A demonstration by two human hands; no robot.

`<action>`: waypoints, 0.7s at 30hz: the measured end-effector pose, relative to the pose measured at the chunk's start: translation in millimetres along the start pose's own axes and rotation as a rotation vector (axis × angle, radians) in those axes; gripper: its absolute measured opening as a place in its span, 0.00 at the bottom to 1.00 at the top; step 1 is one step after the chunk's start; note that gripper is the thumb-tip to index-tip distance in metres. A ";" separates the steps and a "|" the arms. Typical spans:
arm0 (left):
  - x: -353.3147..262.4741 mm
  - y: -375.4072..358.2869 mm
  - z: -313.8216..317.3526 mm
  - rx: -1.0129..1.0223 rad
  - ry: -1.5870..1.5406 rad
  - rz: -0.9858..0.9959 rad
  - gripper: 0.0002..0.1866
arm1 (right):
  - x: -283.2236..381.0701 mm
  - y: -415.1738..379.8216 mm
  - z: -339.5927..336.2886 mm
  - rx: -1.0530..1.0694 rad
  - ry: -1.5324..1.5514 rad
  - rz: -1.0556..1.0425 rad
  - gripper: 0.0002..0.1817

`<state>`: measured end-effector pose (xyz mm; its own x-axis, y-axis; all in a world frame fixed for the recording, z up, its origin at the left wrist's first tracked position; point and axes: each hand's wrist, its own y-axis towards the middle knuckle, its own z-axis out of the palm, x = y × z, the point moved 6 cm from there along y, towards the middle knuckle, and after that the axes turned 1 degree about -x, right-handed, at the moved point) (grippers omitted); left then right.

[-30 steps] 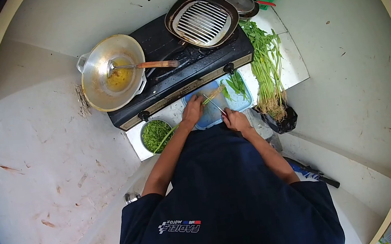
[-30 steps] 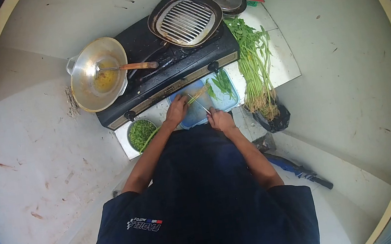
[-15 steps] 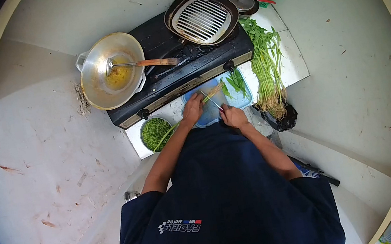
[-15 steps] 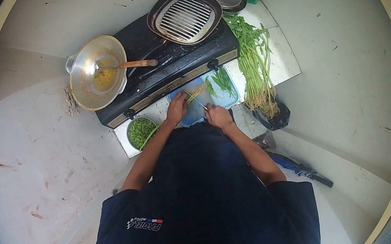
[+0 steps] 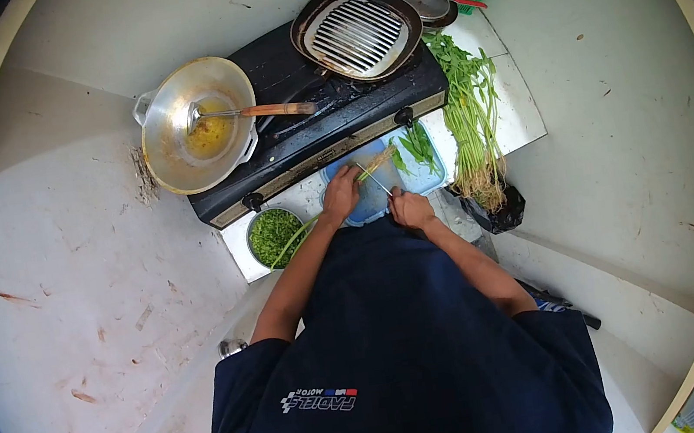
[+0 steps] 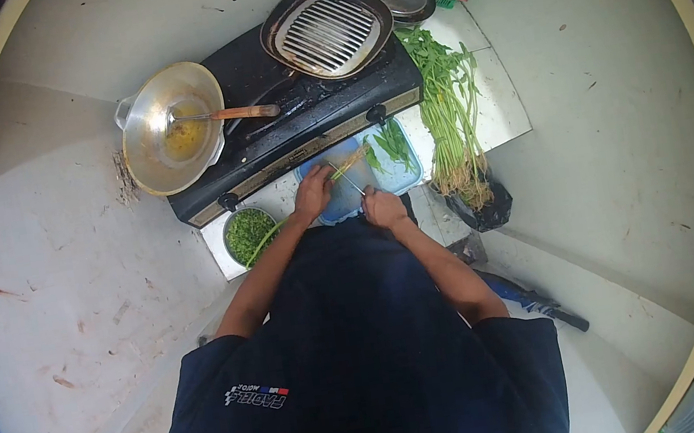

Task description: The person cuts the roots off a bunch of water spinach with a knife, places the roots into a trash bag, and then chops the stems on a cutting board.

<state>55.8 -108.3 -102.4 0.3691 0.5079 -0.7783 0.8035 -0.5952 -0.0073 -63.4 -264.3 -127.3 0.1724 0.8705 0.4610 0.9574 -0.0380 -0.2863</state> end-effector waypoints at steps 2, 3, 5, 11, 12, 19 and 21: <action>2.0 -0.6 2.0 -0.008 -0.007 -0.022 0.14 | -1.1 4.9 8.1 -0.028 0.016 -0.043 0.17; 1.0 -0.5 1.3 -0.007 -0.011 -0.024 0.13 | -1.4 5.4 7.7 -0.023 0.005 -0.041 0.18; -0.8 -0.8 -0.3 -0.006 -0.021 -0.029 0.13 | -1.9 4.2 6.9 -0.009 -0.018 -0.038 0.18; 5.4 1.1 2.3 0.028 -0.031 -0.063 0.12 | -18.9 -11.0 12.7 0.059 -0.106 0.016 0.18; 3.2 1.5 1.2 0.018 -0.030 -0.052 0.12 | -17.4 -9.3 10.8 0.061 -0.097 0.017 0.18; 4.2 0.7 0.0 0.005 -0.053 -0.046 0.12 | 8.5 14.8 2.4 0.035 -0.067 -0.060 0.18; 5.0 1.9 0.5 0.026 -0.045 -0.049 0.12 | 3.9 13.6 1.2 0.051 -0.062 -0.052 0.18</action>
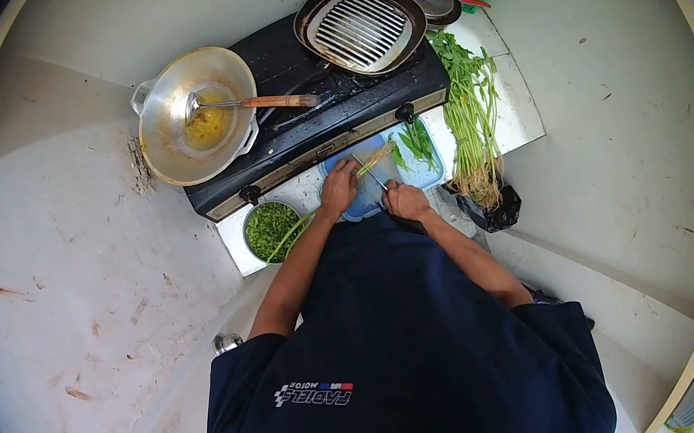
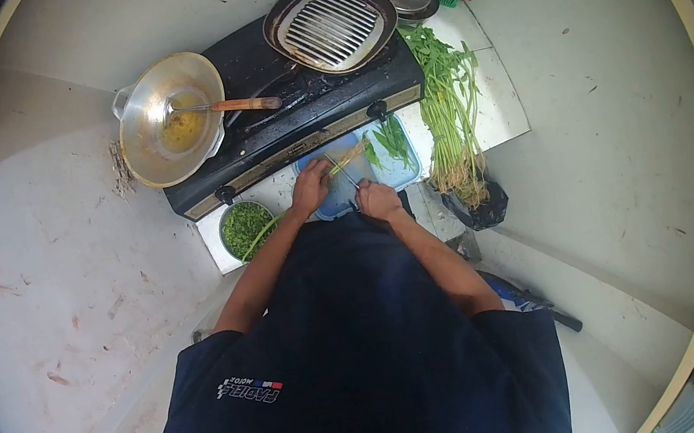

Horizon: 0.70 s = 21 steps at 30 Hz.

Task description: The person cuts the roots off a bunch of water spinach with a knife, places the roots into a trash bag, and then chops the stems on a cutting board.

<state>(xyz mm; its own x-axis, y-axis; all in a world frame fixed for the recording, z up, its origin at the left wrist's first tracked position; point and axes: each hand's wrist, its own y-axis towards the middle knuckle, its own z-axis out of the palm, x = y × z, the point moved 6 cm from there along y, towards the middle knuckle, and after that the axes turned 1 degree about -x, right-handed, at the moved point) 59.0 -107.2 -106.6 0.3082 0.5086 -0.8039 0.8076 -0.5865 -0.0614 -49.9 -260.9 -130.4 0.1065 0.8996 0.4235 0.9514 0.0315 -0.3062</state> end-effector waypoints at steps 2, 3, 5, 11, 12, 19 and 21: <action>1.6 -0.1 0.6 0.012 0.019 0.004 0.11 | -6.5 -8.7 0.8 0.019 0.012 0.020 0.18; 1.9 0.1 1.1 0.016 0.017 0.006 0.11 | -9.7 -12.8 0.3 0.040 -0.005 0.036 0.18; 2.6 0.4 1.4 0.022 0.017 0.007 0.11 | -13.9 -17.4 0.1 0.081 -0.038 0.066 0.18; 5.6 1.1 2.7 0.046 0.029 -0.005 0.11 | -5.1 4.5 4.1 -0.027 0.025 -0.020 0.19; 5.4 2.3 3.8 0.051 0.027 -0.003 0.12 | -1.7 6.1 -0.2 -0.026 0.031 -0.018 0.20; 6.4 0.5 2.1 0.033 0.027 0.021 0.11 | -10.0 -15.4 -7.0 0.114 -0.038 0.078 0.21; 4.7 0.8 1.8 0.025 0.033 0.028 0.11 | -14.0 -20.9 -6.1 0.136 -0.061 0.097 0.21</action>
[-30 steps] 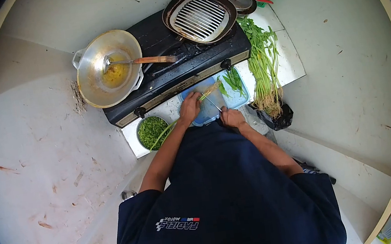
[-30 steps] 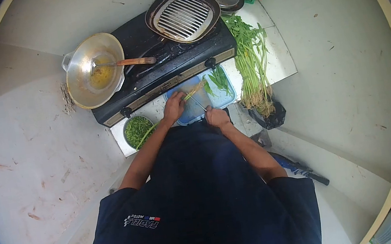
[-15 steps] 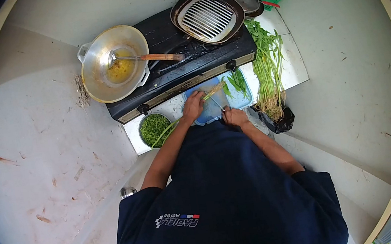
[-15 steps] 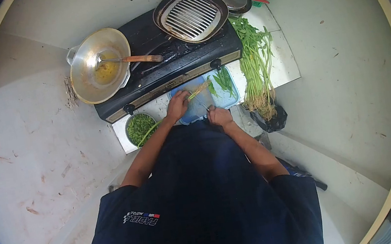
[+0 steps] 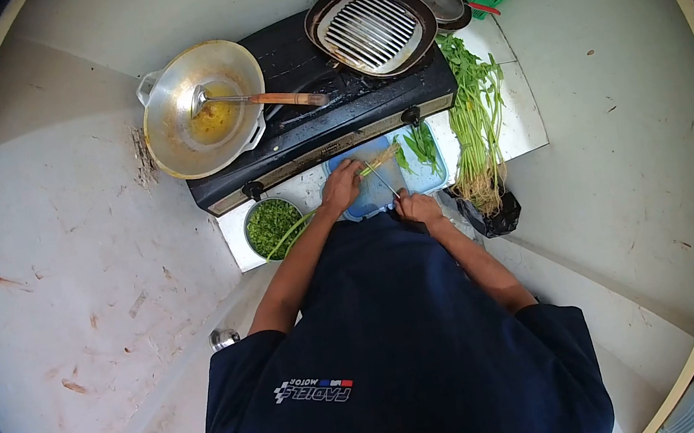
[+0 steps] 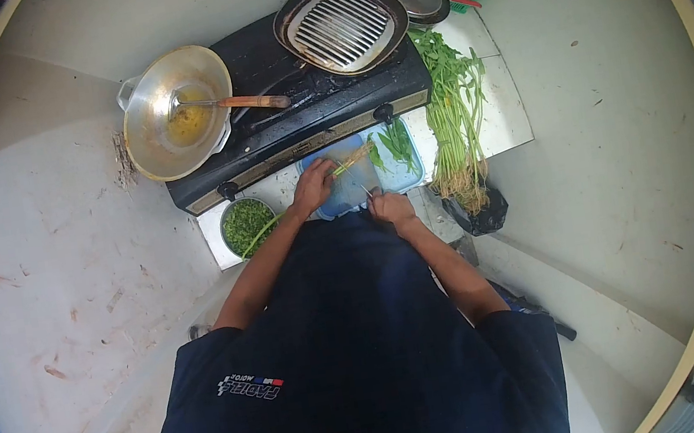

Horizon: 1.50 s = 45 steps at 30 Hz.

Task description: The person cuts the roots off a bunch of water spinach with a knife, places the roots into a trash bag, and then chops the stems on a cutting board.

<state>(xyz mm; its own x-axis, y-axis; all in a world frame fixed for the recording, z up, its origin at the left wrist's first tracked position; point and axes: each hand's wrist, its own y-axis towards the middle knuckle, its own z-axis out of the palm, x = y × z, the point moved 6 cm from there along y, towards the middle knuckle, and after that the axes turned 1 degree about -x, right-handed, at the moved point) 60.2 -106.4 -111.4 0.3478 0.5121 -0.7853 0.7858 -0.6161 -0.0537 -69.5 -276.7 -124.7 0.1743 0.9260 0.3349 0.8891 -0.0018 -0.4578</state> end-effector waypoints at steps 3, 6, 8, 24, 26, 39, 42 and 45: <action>-3.2 -0.6 -3.7 -0.017 0.006 -0.005 0.11 | 2.7 -1.0 -4.3 -0.020 0.018 -0.013 0.21; -5.1 -1.9 -2.6 -0.026 -0.006 -0.026 0.10 | 8.5 17.3 -0.7 -0.074 0.062 -0.061 0.20; 1.1 -2.1 0.3 -0.035 0.005 -0.039 0.10 | 17.6 25.3 -3.5 -0.132 0.112 -0.096 0.20; -8.1 -1.0 -5.7 -0.031 0.043 -0.043 0.09 | 11.6 18.3 -3.0 -0.115 0.076 -0.058 0.20; -6.6 -1.6 -5.6 -0.010 0.034 -0.080 0.09 | 19.1 21.3 -8.0 -0.145 0.095 -0.075 0.20; -5.0 -1.8 -5.8 -0.011 0.022 -0.051 0.09 | 3.8 8.8 2.2 -0.103 0.054 -0.055 0.23; -7.2 -1.8 -6.4 -0.025 0.007 -0.048 0.09 | 10.7 15.3 -1.7 -0.183 0.077 -0.080 0.23; -6.0 -2.2 -5.0 -0.022 -0.024 -0.086 0.09 | 9.0 11.5 1.3 -0.190 0.058 -0.083 0.23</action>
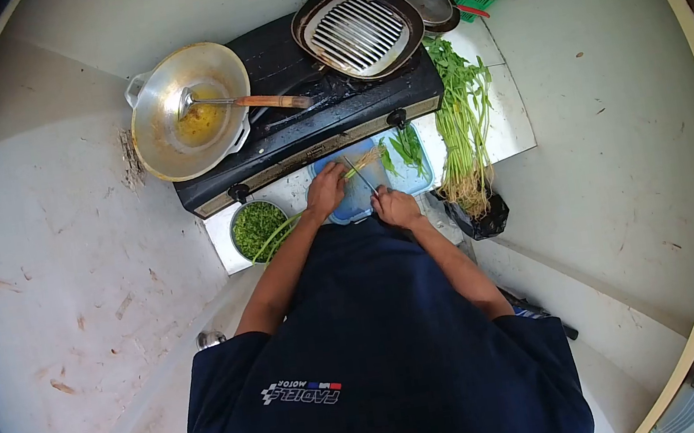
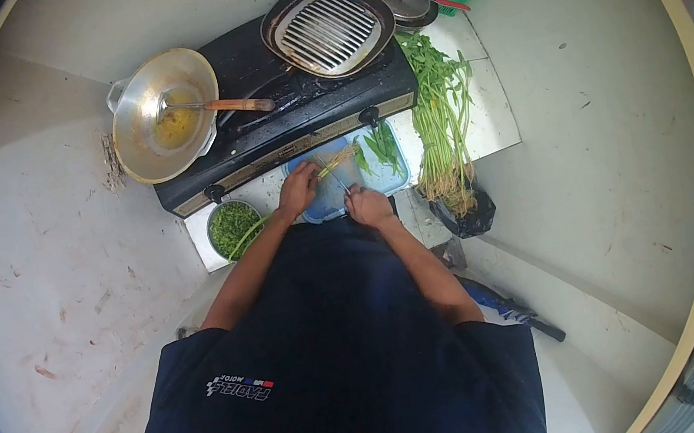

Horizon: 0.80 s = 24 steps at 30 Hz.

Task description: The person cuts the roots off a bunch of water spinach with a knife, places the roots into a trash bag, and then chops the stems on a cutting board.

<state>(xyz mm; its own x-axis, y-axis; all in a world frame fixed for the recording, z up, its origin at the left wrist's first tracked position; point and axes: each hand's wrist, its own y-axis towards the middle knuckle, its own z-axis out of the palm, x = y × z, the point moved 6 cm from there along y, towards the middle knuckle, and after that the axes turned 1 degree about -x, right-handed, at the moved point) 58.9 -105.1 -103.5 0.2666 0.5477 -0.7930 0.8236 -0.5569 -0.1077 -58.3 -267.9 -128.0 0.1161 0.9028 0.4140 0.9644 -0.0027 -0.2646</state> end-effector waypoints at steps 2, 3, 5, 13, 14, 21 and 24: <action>1.2 -0.2 0.2 -0.004 0.004 0.005 0.09 | -5.1 -5.3 2.3 0.030 -0.024 0.004 0.22; 1.5 -0.7 0.1 -0.006 0.014 0.017 0.09 | -5.1 -9.6 0.0 0.054 -0.015 0.016 0.22; 1.4 -0.7 0.3 -0.012 0.032 0.043 0.09 | -6.2 -17.2 -6.0 0.101 0.001 0.039 0.21; -0.3 -0.2 -0.8 -0.029 0.043 0.111 0.10 | 1.3 1.1 -4.1 0.108 0.046 0.038 0.22; 0.5 -1.2 -1.0 -0.039 0.036 0.124 0.10 | 0.9 0.9 -1.4 0.095 0.049 0.034 0.22; -5.4 -4.7 -6.5 0.007 0.146 0.115 0.09 | -5.2 -17.6 -8.2 0.147 -0.003 0.100 0.23; -2.1 -4.5 -8.2 0.006 0.166 0.113 0.11 | -5.3 -15.6 -9.0 0.129 0.023 0.093 0.23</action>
<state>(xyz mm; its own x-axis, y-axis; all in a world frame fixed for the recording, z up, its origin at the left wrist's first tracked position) 58.7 -98.6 -96.4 0.4365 0.5765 -0.6907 0.7806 -0.6244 -0.0278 -71.8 -276.5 -118.2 0.2106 0.8913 0.4014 0.9106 -0.0295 -0.4123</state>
